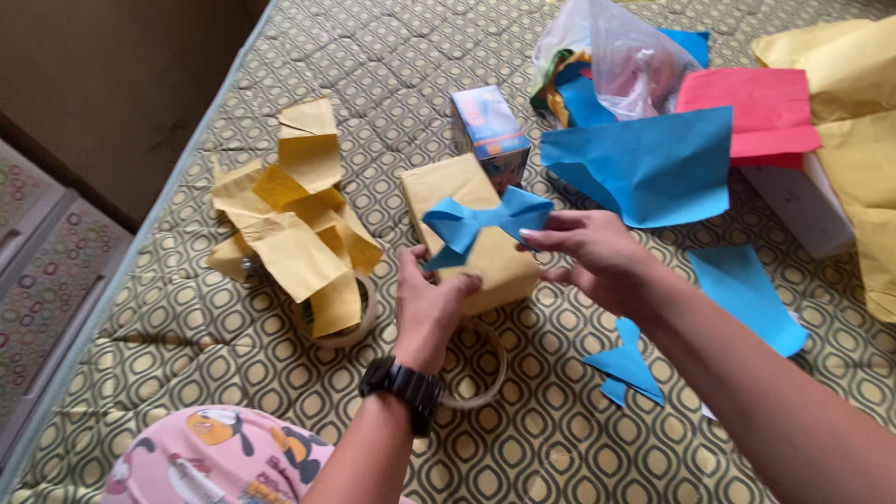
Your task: The person folds and shapes blue paper into a decorative bow, trims the paper with scissors, and secures it with tape. They attach the finished bow to a yellow paper-wrapped box, then unfold a sheet of red paper and begin cutting it with scissors.
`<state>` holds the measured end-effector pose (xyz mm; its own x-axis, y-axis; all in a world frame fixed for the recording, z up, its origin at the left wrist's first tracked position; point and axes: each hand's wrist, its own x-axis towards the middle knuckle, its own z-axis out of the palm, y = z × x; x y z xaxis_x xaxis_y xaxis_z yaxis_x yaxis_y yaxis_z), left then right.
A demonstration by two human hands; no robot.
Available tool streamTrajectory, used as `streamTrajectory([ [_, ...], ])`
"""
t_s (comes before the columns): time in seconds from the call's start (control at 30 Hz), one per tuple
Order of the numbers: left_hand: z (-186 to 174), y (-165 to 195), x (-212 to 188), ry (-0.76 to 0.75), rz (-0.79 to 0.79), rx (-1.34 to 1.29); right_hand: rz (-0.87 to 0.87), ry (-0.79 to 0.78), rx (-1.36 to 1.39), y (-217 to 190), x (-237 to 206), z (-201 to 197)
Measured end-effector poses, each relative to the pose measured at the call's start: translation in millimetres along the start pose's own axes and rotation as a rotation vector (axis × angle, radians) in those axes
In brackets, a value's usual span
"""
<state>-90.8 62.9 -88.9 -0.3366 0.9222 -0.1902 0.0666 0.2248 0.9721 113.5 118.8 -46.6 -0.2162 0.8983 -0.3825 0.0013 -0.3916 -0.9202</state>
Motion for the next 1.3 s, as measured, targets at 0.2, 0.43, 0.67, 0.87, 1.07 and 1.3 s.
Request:
streamTrajectory([
  [0.2,19,21,-46,-0.242,-0.021,0.231,0.065,0.219,-0.131,2,-41,-36],
  [0.43,24,18,-70,0.040,0.762,0.768,-0.151,0.235,-0.331,20,-19,-28],
  [0.67,48,-3,-60,-0.009,0.837,1.028,-0.229,0.316,-0.354,18,-12,-24],
  [0.87,48,-8,-60,-0.005,0.852,1.023,-0.259,0.354,-0.330,21,-11,-22],
  [1.07,32,0,-69,0.052,0.906,0.838,-0.262,0.401,-0.312,22,-8,-21],
  [1.3,32,-1,-81,0.028,0.823,0.803,-0.302,0.411,-0.257,20,-10,-18],
])
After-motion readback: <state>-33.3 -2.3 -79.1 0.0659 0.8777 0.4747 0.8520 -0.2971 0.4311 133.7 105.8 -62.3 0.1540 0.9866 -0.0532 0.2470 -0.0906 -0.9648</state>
